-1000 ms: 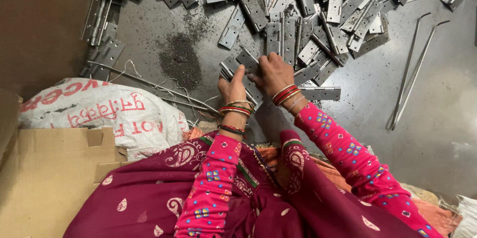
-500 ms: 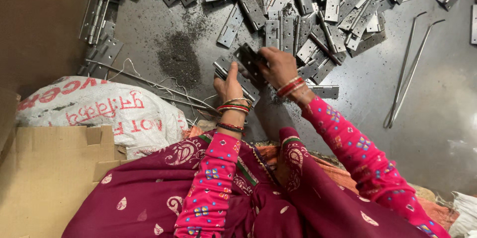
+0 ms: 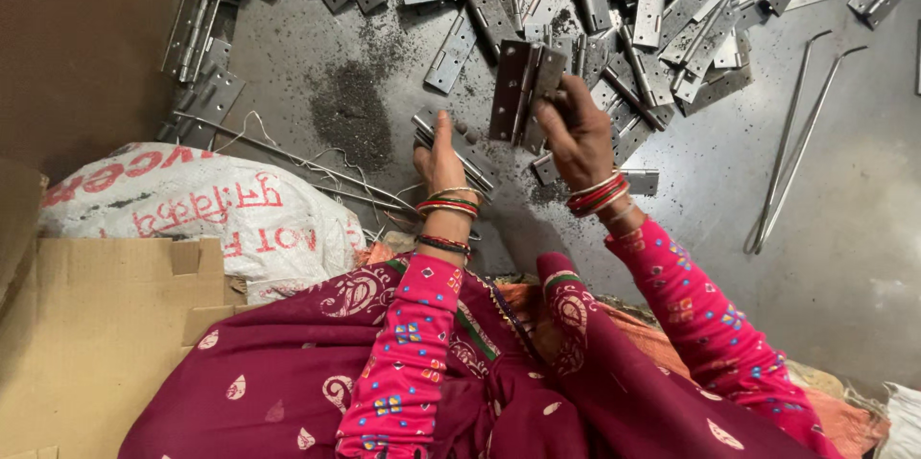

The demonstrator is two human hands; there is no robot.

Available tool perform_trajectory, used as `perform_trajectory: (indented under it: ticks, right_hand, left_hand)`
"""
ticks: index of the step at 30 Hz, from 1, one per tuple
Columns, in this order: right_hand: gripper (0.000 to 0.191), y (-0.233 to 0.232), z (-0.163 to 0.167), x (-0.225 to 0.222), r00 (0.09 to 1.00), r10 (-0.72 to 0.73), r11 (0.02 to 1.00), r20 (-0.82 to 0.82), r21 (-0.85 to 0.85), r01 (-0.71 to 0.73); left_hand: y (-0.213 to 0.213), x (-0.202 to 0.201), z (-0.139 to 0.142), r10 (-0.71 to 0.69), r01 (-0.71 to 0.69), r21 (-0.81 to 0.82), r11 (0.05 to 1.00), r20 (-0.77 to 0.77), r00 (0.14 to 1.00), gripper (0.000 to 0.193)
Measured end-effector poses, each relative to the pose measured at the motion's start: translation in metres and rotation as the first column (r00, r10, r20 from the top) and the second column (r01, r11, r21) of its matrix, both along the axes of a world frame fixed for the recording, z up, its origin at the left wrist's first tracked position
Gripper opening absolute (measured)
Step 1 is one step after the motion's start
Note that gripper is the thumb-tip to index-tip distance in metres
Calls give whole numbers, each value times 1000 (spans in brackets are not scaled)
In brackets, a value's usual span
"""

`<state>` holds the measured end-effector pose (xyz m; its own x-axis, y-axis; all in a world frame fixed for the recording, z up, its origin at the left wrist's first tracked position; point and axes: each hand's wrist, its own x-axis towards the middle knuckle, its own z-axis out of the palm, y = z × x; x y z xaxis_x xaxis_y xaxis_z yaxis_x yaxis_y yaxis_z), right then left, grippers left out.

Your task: The person picks up metal hinges from a large pile on the floor, aligns them, and stacks them into small bundles by hand.

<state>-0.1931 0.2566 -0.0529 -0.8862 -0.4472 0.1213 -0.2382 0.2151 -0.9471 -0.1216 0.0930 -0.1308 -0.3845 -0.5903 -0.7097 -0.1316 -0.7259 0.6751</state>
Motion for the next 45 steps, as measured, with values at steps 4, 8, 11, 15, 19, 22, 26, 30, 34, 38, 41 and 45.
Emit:
perform_trajectory:
  ticks: [4, 8, 11, 15, 19, 22, 26, 30, 34, 38, 41, 45]
  right_hand:
    - [25, -7, 30, 3, 919, 142, 990, 369, -51, -132]
    - [18, -29, 21, 36, 855, 322, 819, -406, 573, -37]
    - [22, -25, 4, 44, 864, 368, 843, -343, 515, -155]
    - [35, -20, -17, -6, 915, 178, 777, -362, 622, 95]
    - [60, -28, -44, -51, 875, 84, 620, -476, 713, 328]
    - [59, -24, -68, -60, 911, 11, 665, -412, 683, 301]
    - [34, -7, -77, -70, 930, -10, 680, -367, 680, 275]
    - [24, 3, -58, -74, 957, -10, 789, -290, 585, 186]
    - [15, 2, -27, -35, 990, -133, 905, -44, 402, 139]
    - [20, 5, -27, 12, 915, -1, 991, -404, 120, 54]
    - [21, 5, -44, 28, 906, 98, 967, -411, 254, 10]
    - [22, 8, -58, 33, 918, 28, 994, -396, 112, 18]
  left_hand:
    - [6, 2, 9, 10, 117, 363, 925, -330, 944, 78]
    - [15, 4, 8, 130, 140, 370, 919, -616, 777, 67]
    - [14, 7, 3, 42, 203, 425, 882, -500, 865, 46]
    - [16, 8, 2, -90, 82, -41, 996, -271, 958, 41]
    - [17, 7, 4, -37, 51, 47, 998, -249, 968, 50]
    - [17, 7, 4, -5, 25, 96, 995, -198, 980, 58]
    - [20, 7, -2, -32, 44, 84, 995, -143, 989, 57]
    - [24, 5, -8, -23, 37, 58, 998, -219, 976, 52]
    - [21, 5, -12, 6, 7, 53, 999, -249, 969, 47]
    - [11, 4, -11, 92, -96, -30, 995, -115, 989, 51]
    - [2, 5, -5, 172, -181, -73, 981, -110, 979, 55]
    - [-6, 10, 3, 180, -175, -58, 983, 91, 979, 76]
